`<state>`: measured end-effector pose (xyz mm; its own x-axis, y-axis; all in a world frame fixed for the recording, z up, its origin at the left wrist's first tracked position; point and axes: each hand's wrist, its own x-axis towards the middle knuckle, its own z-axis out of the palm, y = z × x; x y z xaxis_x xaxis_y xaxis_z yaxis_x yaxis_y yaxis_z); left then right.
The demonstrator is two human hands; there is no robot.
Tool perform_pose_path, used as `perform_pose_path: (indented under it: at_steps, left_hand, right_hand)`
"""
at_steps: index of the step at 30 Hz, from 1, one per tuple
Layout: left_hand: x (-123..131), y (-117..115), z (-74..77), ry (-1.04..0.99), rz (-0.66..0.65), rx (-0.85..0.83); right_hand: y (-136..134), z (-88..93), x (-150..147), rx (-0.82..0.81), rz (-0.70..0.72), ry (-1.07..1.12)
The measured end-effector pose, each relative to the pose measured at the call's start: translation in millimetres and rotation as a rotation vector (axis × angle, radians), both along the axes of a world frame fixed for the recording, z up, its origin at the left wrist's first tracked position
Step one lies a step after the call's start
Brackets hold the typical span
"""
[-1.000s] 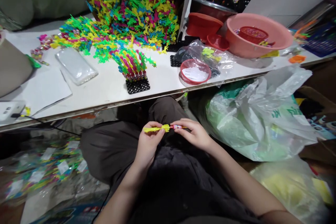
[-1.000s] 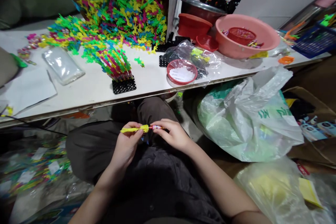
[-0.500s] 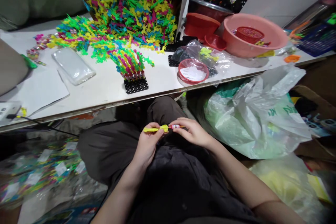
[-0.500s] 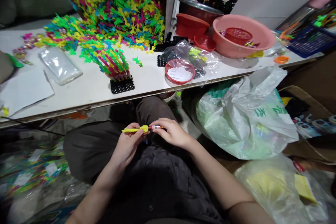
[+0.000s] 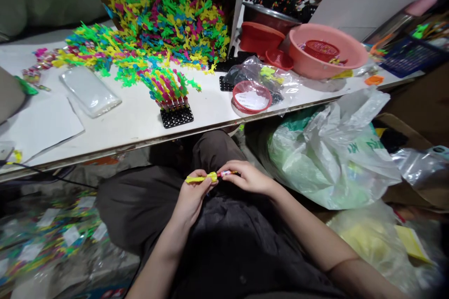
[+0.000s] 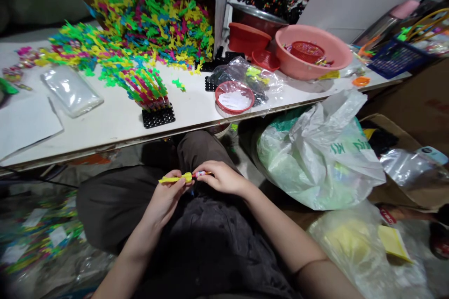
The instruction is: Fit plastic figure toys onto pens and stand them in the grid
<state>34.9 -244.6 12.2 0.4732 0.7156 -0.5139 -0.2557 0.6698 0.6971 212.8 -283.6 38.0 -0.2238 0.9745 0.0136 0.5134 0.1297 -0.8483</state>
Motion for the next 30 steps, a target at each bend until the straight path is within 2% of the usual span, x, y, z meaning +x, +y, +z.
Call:
perform_pose_path:
  at_steps: [6, 10, 12, 14, 16, 18, 20, 22, 24, 26, 28, 30]
  left_hand:
    - [-4, 7, -6.2, 0.048, -0.005, -0.043]
    - [-6, 15, -1.8, 0.088, -0.038, 0.093]
    - [-9, 20, 3.5, 0.105, -0.137, 0.199]
    - [-12, 29, 8.9, 0.069, -0.304, 0.302]
    - [-17, 44, 12.3, 0.088, -0.403, 0.473]
    - [-24, 69, 12.1, 0.314, -0.339, 0.778]
    - [-30, 99, 7.8, 0.675, -0.198, 1.117]
    - [-34, 127, 0.3, 0.962, -0.138, 1.315]
    - [-33, 144, -8.0, 1.134, -0.167, 1.385]
    - [-26, 148, -14.5, 1.230, -0.214, 1.411]
    - [-15, 141, -17.1, 1.246, -0.259, 1.442]
    - [-5, 133, -15.0, 1.165, -0.345, 1.494]
  right_hand:
    - [4, -4.6, -4, -0.030, 0.005, -0.040]
    - [6, -4.7, -4, -0.038, -0.032, -0.118]
    - [8, -4.7, -1, -0.003, -0.041, -0.192]
    - [9, -5.4, 6, 0.057, -0.067, -0.266]
    - [9, -6.6, 15, 0.106, -0.149, -0.278]
    - [8, -7.0, 24, 0.119, -0.267, -0.204]
    - [6, -6.3, 33, 0.126, -0.397, -0.113]
    - [3, -5.6, 38, 0.135, -0.525, -0.048]
    - [0, -6.7, 39, 0.121, -0.616, 0.024]
    - [-2, -10.7, 39, 0.084, -0.656, 0.104]
    - [-2, -16.8, 38, 0.056, -0.688, 0.162]
    - [0, -21.7, 38, 0.048, -0.743, 0.198]
